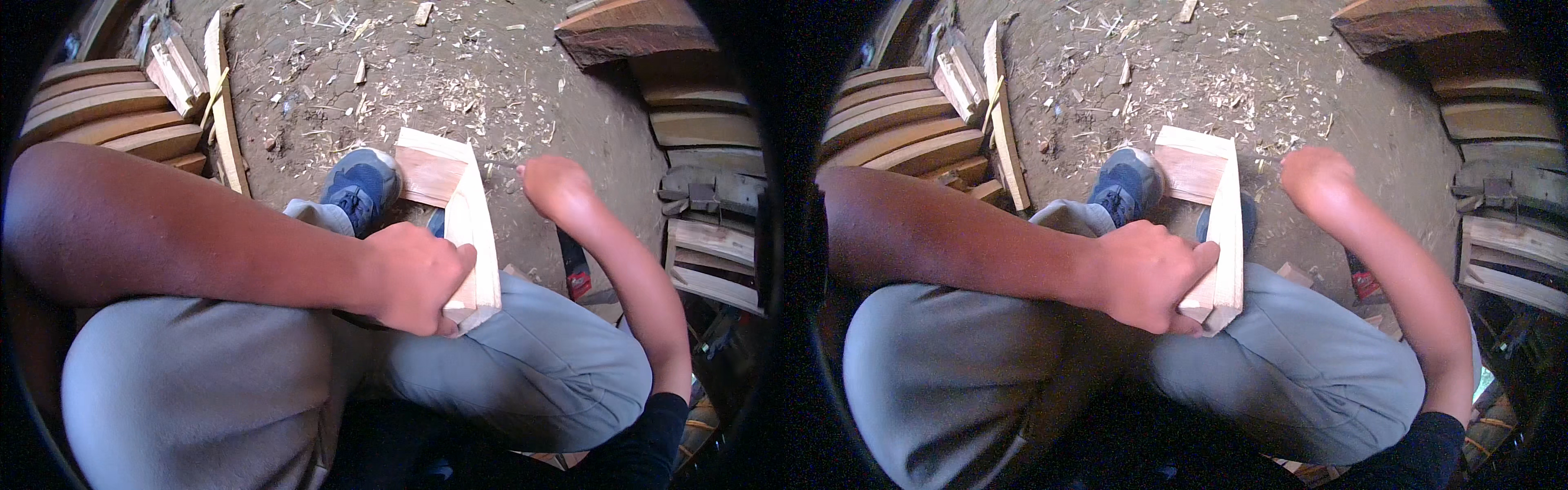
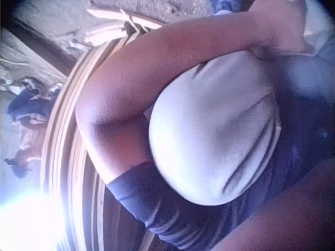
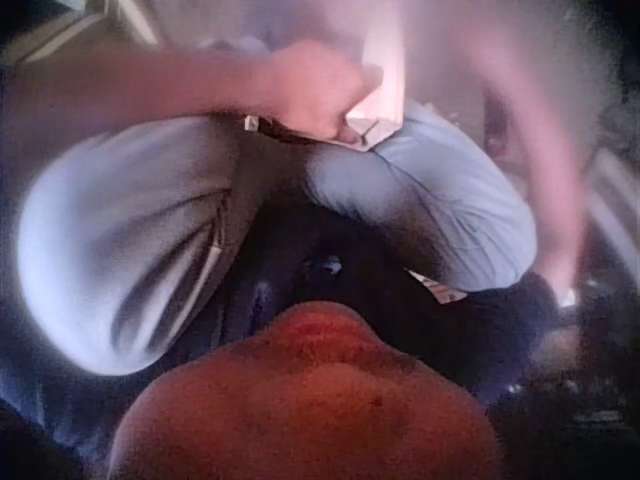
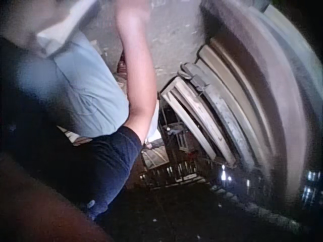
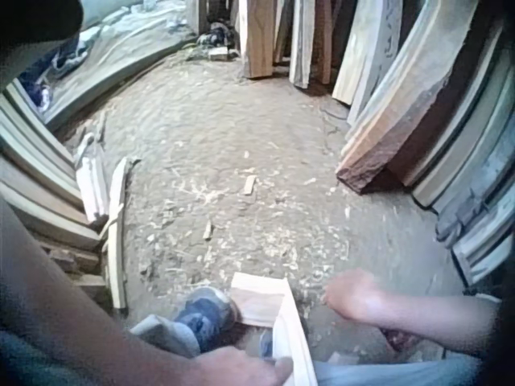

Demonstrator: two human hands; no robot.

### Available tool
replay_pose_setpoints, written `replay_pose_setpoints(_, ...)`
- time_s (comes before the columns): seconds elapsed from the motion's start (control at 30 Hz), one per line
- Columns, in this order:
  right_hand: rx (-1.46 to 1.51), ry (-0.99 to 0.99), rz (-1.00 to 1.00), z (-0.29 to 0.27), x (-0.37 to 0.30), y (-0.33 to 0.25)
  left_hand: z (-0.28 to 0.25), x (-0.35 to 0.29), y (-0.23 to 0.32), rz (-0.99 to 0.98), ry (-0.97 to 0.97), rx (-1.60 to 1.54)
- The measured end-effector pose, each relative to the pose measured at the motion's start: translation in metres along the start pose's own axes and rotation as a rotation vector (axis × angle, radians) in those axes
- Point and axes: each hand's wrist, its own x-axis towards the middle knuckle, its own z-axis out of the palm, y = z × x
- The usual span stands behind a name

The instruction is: The person sits cross-legged on the floor and uses a chisel to carve a rectangular wooden block held between their legs. They repeatedly strike the chisel with a mallet to remove wood shavings and shape the block.

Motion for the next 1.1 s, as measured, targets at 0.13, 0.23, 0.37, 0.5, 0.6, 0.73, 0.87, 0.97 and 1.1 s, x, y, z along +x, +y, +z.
replay_pose_setpoints(0.13, 0.058, 0.006, 0.159, -0.033, -0.012, -0.001, -0.001, -0.002, 0.001, -0.015, -0.007, 0.000)
replay_pose_setpoints(0.23, 0.010, 0.007, 0.100, -0.043, -0.021, 0.003, -0.003, 0.000, 0.002, -0.019, -0.032, 0.004)
replay_pose_setpoints(0.37, 0.013, -0.073, 0.055, -0.056, -0.029, -0.008, -0.004, 0.001, 0.002, -0.020, -0.045, 0.019)
replay_pose_setpoints(0.5, 0.033, -0.062, 0.051, -0.049, -0.028, -0.015, -0.012, 0.000, 0.010, -0.072, -0.102, 0.041)
replay_pose_setpoints(0.6, 0.028, 0.026, 0.017, -0.032, -0.027, -0.016, -0.011, 0.001, 0.011, -0.083, -0.098, 0.052)
replay_pose_setpoints(0.73, -0.004, 0.025, 0.038, -0.025, -0.022, -0.024, -0.014, 0.002, 0.014, -0.101, -0.081, 0.061)
replay_pose_setpoints(0.87, -0.025, -0.029, 0.089, -0.019, 0.000, -0.030, -0.012, 0.003, 0.012, -0.074, -0.099, 0.071)
replay_pose_setpoints(0.97, -0.043, -0.006, 0.094, -0.015, 0.007, -0.016, -0.008, 0.002, 0.009, -0.037, -0.083, 0.066)
replay_pose_setpoints(1.1, 0.035, 0.078, 0.104, -0.022, -0.008, -0.002, -0.010, 0.001, 0.010, -0.053, -0.090, 0.066)
